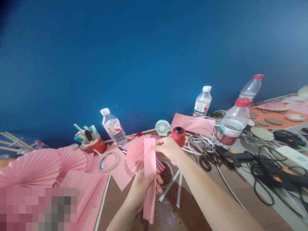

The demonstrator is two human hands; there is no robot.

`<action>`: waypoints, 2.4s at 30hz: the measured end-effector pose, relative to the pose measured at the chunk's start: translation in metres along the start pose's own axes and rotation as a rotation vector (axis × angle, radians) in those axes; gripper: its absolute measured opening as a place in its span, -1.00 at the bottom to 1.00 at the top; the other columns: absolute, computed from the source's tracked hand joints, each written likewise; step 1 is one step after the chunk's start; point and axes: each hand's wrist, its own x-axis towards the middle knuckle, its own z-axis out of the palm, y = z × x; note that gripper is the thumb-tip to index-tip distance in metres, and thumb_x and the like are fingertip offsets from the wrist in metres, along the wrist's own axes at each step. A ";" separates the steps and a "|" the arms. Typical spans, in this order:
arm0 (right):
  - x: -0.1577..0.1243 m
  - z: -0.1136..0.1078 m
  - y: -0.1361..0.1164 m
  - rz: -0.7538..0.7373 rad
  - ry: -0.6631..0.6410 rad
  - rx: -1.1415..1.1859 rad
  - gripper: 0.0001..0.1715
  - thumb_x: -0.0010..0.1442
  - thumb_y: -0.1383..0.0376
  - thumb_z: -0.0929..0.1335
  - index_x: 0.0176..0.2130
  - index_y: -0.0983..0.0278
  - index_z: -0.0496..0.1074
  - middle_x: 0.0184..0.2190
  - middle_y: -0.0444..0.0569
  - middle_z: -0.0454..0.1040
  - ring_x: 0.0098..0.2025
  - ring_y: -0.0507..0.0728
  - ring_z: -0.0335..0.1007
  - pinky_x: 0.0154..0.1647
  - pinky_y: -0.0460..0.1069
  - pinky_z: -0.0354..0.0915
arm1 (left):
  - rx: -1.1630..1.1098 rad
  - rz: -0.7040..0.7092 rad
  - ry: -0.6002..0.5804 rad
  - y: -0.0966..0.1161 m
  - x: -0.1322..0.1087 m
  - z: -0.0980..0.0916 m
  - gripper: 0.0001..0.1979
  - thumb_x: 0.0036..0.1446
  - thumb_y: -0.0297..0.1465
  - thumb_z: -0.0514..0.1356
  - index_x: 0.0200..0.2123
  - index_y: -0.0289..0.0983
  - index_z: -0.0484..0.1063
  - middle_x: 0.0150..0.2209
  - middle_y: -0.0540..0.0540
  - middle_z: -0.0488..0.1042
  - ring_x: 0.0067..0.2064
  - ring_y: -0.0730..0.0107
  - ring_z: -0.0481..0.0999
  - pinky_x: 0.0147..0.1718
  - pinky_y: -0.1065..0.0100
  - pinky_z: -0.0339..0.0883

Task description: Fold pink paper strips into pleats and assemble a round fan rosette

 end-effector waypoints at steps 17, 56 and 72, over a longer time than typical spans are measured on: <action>-0.003 -0.003 -0.011 -0.072 -0.064 0.035 -0.66 -0.15 0.12 0.39 -0.47 0.36 0.41 -0.56 -0.06 0.40 -0.50 0.02 0.32 -0.48 -0.08 0.28 | -0.027 0.012 0.124 -0.002 0.002 0.005 -0.69 -0.07 -0.25 0.15 -0.34 -0.40 0.31 -0.51 -0.15 0.45 -0.58 0.38 0.44 -0.59 0.40 0.28; -0.082 -0.032 0.033 -0.154 -0.434 -1.029 -0.80 -0.10 0.19 0.35 -0.42 0.22 0.50 -0.46 -0.08 0.51 -0.43 0.07 0.36 -0.51 -0.13 0.10 | 1.090 0.186 0.230 -0.012 -0.037 -0.025 -0.82 -0.16 -0.36 0.11 -0.51 -0.34 0.44 -0.53 -0.01 0.42 -0.46 0.45 0.34 -0.50 0.46 0.16; -0.081 -0.035 0.036 -0.111 -0.409 -1.167 -0.81 -0.19 0.17 0.38 -0.50 0.20 0.49 -0.54 -0.09 0.49 -0.50 0.08 0.36 -0.53 -0.10 0.10 | 1.203 0.152 0.189 -0.007 -0.040 -0.028 -0.91 -0.18 -0.43 0.12 -0.58 -0.31 0.41 -0.57 0.02 0.37 -0.49 0.46 0.32 -0.53 0.47 0.13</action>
